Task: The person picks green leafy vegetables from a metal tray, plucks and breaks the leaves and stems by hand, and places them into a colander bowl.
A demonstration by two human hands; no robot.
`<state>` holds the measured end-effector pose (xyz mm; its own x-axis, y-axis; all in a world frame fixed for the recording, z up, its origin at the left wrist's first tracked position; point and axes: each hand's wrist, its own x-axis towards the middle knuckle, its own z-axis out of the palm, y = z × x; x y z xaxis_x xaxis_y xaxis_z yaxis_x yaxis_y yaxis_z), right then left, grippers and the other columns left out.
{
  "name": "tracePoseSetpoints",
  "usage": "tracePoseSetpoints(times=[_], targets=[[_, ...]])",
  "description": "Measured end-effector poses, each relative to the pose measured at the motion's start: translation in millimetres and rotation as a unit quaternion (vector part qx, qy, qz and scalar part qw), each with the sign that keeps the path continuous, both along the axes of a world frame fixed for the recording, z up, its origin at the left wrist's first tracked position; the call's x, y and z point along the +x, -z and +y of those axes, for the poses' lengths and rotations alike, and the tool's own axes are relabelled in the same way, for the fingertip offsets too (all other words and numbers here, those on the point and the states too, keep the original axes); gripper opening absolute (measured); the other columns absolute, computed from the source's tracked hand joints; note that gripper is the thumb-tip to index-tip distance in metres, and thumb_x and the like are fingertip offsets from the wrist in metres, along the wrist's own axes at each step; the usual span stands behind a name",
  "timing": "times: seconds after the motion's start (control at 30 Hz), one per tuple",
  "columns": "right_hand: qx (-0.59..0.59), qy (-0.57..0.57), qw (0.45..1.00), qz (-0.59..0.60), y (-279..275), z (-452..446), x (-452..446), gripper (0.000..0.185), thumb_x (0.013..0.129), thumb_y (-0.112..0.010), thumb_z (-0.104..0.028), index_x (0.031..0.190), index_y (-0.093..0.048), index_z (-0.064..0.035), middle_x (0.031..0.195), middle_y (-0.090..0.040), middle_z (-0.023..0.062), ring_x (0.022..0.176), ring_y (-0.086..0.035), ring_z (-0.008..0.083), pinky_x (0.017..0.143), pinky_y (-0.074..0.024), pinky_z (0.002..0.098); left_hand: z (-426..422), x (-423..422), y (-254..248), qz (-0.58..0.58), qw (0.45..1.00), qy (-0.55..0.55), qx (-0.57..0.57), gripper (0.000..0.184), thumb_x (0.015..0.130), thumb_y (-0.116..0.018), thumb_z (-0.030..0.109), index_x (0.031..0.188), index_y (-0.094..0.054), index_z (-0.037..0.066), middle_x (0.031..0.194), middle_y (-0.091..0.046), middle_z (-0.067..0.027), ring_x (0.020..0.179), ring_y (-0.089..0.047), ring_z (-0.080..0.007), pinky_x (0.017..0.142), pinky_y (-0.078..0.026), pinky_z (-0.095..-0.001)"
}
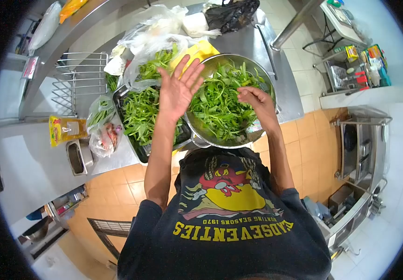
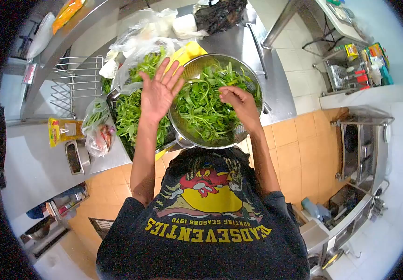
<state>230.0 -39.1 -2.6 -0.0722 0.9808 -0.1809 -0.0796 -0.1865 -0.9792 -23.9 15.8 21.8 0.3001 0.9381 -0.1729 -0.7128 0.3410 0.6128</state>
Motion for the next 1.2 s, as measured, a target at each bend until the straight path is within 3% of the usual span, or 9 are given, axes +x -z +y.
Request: tracePoseSetpoints(times=[0.07,0.33,0.43,0.53,0.63,0.73,0.83,0.93,1.2], targets=[[-0.011,-0.002,1.000,0.008,-1.4,0.0,-4.0,0.031,0.098,-0.061,-0.023,0.117,-0.066,0.0015,0.107,-0.068,0.0069,0.099,-0.063,0.0138,0.090,-0.0494,0.0269,-6.6,20.7,2.0,-0.071,0.997,0.022,-0.011,0.092,0.088,-0.029,0.077,0.153,-0.029,0.011,0.157,-0.031,-0.0166,0.145,-0.029,-0.0299,0.117,-0.025,-0.0520],[0.001,-0.036,0.999,-0.024,-12.6,1.9,-15.5,0.037,0.094,-0.068,-0.020,0.125,-0.061,-0.0014,0.112,-0.063,0.0031,0.105,-0.057,0.0110,0.092,-0.0465,0.0267,-17.8,56.6,18.0,-0.258,0.962,0.081,-0.039,0.100,0.081,-0.029,0.083,0.154,-0.028,0.015,0.160,-0.025,-0.0126,0.148,-0.021,-0.0297,0.119,-0.017,-0.0574],[0.034,-0.016,0.999,0.026,-8.5,3.8,-18.1,0.035,0.091,-0.070,-0.018,0.122,-0.063,-0.0038,0.112,-0.062,0.0059,0.106,-0.057,0.0148,0.095,-0.0455,0.0298,-18.4,59.8,33.7,-0.342,0.934,0.098,-0.031,0.099,0.080,-0.025,0.086,0.154,-0.028,0.019,0.159,-0.029,-0.0092,0.148,-0.023,-0.0269,0.116,-0.025,-0.0530],[0.135,-0.011,0.983,-0.120,-9.2,7.5,-19.0,0.028,0.086,-0.073,-0.016,0.112,-0.070,-0.0063,0.114,-0.060,0.0097,0.109,-0.056,0.0200,0.097,-0.0436,0.0331,-20.0,61.4,38.3,-0.314,0.945,0.083,-0.032,0.097,0.081,-0.023,0.086,0.153,-0.031,0.020,0.159,-0.030,-0.0062,0.147,-0.025,-0.0244,0.113,-0.027,-0.0489],[0.116,0.007,0.983,-0.140,-4.8,9.8,-25.5,0.019,0.085,-0.074,-0.017,0.102,-0.073,-0.0067,0.116,-0.062,0.0111,0.117,-0.053,0.0204,0.101,-0.0405,0.0335,-22.7,64.9,28.5,-0.222,0.972,0.043,-0.066,0.098,0.083,-0.014,0.085,0.153,-0.031,0.019,0.159,-0.030,-0.0047,0.147,-0.025,-0.0214,0.112,-0.026,-0.0465],[0.118,0.017,0.982,-0.149,4.2,12.4,-28.5,0.015,0.085,-0.074,-0.016,0.095,-0.075,-0.0051,0.116,-0.062,0.0114,0.115,-0.054,0.0204,0.099,-0.0408,0.0328,-21.6,66.1,32.1,-0.285,0.956,0.061,-0.039,0.098,0.083,-0.018,0.085,0.153,-0.032,0.018,0.159,-0.032,-0.0053,0.146,-0.027,-0.0219,0.112,-0.026,-0.0459],[0.098,0.071,0.988,-0.091,8.1,12.7,-35.1,0.015,0.081,-0.077,-0.015,0.091,-0.075,-0.0047,0.109,-0.064,0.0138,0.110,-0.057,0.0253,0.099,-0.0413,0.0345,-25.2,77.1,17.4,-0.126,0.991,-0.007,-0.052,0.098,0.082,-0.023,0.085,0.151,-0.034,0.017,0.158,-0.033,-0.0070,0.145,-0.029,-0.0236,0.112,-0.027,-0.0456],[0.095,0.054,0.988,-0.108,11.1,13.1,-34.8,0.013,0.085,-0.073,-0.013,0.095,-0.075,-0.0043,0.115,-0.061,0.0094,0.109,-0.056,0.0182,0.098,-0.0406,0.0304,-24.7,78.0,20.9,-0.098,0.995,-0.009,-0.012,0.097,0.082,-0.028,0.085,0.150,-0.036,0.015,0.157,-0.034,-0.0087,0.145,-0.031,-0.0249,0.114,-0.025,-0.0462],[0.010,0.116,0.991,0.071,-9.5,16.6,0.3,0.020,0.091,-0.067,-0.019,0.102,-0.072,-0.0029,0.106,-0.067,0.0011,0.101,-0.058,0.0111,0.098,-0.0393,0.0276,-19.2,55.3,11.7,-0.066,0.997,-0.047,0.005,0.094,0.083,-0.036,0.082,0.149,-0.039,0.015,0.157,-0.034,-0.0095,0.145,-0.029,-0.0257,0.118,-0.018,-0.0472]])
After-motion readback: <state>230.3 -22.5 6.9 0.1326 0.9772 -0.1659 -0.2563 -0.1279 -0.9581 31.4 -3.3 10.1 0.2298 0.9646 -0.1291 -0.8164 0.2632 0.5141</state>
